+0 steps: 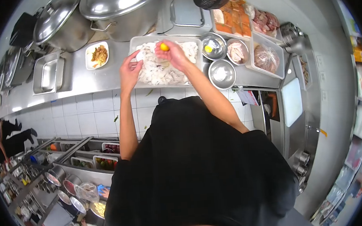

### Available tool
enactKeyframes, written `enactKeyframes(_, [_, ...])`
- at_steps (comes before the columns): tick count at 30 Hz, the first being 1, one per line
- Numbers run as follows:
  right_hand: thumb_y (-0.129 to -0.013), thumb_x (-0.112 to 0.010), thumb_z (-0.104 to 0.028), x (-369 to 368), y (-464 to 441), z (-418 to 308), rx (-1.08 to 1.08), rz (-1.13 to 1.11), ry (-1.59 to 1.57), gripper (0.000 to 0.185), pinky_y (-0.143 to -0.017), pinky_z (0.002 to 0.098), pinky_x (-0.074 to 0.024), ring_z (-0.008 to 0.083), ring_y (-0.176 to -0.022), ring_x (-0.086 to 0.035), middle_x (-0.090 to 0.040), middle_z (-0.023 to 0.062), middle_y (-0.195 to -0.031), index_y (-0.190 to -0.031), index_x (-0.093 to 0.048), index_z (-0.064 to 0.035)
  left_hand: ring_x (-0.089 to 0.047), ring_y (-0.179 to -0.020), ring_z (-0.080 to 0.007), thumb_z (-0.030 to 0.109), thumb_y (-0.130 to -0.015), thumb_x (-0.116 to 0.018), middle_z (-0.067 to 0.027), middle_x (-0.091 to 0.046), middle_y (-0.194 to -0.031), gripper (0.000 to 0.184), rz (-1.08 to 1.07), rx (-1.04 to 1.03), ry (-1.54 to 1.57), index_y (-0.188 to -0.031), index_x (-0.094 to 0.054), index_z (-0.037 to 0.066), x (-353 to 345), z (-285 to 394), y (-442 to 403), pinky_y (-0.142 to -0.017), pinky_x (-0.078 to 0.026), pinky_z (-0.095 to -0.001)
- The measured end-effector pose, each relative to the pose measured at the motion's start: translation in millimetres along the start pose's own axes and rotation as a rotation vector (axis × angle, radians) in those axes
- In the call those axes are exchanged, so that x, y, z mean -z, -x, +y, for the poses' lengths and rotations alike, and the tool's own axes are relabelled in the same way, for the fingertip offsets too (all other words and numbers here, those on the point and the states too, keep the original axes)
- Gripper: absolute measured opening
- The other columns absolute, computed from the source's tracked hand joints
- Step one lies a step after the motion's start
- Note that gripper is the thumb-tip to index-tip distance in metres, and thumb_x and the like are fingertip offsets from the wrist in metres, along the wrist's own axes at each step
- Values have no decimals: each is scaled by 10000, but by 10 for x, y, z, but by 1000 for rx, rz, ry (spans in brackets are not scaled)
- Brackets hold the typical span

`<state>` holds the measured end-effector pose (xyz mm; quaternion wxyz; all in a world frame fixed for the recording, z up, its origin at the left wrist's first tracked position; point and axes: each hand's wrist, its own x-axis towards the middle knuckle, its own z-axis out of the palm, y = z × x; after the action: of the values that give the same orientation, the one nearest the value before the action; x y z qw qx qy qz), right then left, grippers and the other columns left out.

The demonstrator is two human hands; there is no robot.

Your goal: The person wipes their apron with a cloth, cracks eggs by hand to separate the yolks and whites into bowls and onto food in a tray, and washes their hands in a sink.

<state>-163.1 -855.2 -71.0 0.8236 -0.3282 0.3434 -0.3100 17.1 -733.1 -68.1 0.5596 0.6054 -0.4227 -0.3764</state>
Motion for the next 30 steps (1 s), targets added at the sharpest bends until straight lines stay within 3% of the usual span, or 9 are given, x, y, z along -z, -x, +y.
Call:
enactKeyframes(5, [-1033,-409,-264,367,-123,449,-181,134,-4,329,-753,288,-576,170,-811,-652,-643,94,-891,-1033,-593,9,-662,-885,-165,49,-879,-681,-105,-585,-1160,409,-25,-4,-5,-1281,-616,73,-75,24,20,-749,-560,-281])
enactKeyframes(9, [-1029,-423,-244,24,287,-497,-76,-21,37,320,-723,271,-574,161,-800,-645,-638,96,-931,-1019,-601,21,-665,-887,-168,66,-890,-675,-117,-587,-1183,396,-32,6,29,-1281,-613,63,-121,-31,61,-756,-560,-284])
enactKeyframes(12, [-1017,-446,-223,-174,533,-990,17,-61,258,303,-742,286,-572,162,-826,-642,-639,101,-952,-1035,-604,34,-668,-881,-167,65,-895,-668,-123,-594,-1197,393,-38,22,15,-1283,-611,67,-183,-102,84,-752,-559,-280])
enactKeyframes(16, [-993,-489,-209,213,93,-342,-143,-65,304,281,-791,321,-562,166,-886,-636,-645,105,-955,-1042,-608,41,-671,-868,-164,67,-894,-669,-127,-610,-1205,407,-16,51,63,-1295,-602,64,-333,-130,100,-740,-552,-273])
enactKeyframes(19, [-989,-496,-192,468,-60,138,-255,36,318,259,-774,290,-563,156,-869,-636,-642,98,-956,-1041,-610,35,-670,-861,-160,71,-892,-672,-115,-633,-1177,413,7,58,75,-1298,-598,60,-461,-203,107,-729,-547,-269])
enactKeyframes(25, [-989,-518,-200,756,342,-610,-119,-5,97,246,-746,238,-567,138,-836,-638,-644,84,-962,-1054,-612,18,-657,-848,-139,74,-890,-677,-100,-656,-1133,428,22,136,124,-1308,-586,55,-562,-101,256,-736,-541,-263])
enactKeyframes(30, [-987,-496,-160,1441,458,-1185,-48,201,349,238,-744,266,-567,158,-836,-642,-642,102,-942,-1014,-620,41,-653,-876,-149,78,-897,-670,-116,-624,-1172,428,-28,127,127,-1315,-582,49,-899,-25,427,-743,-542,-271])
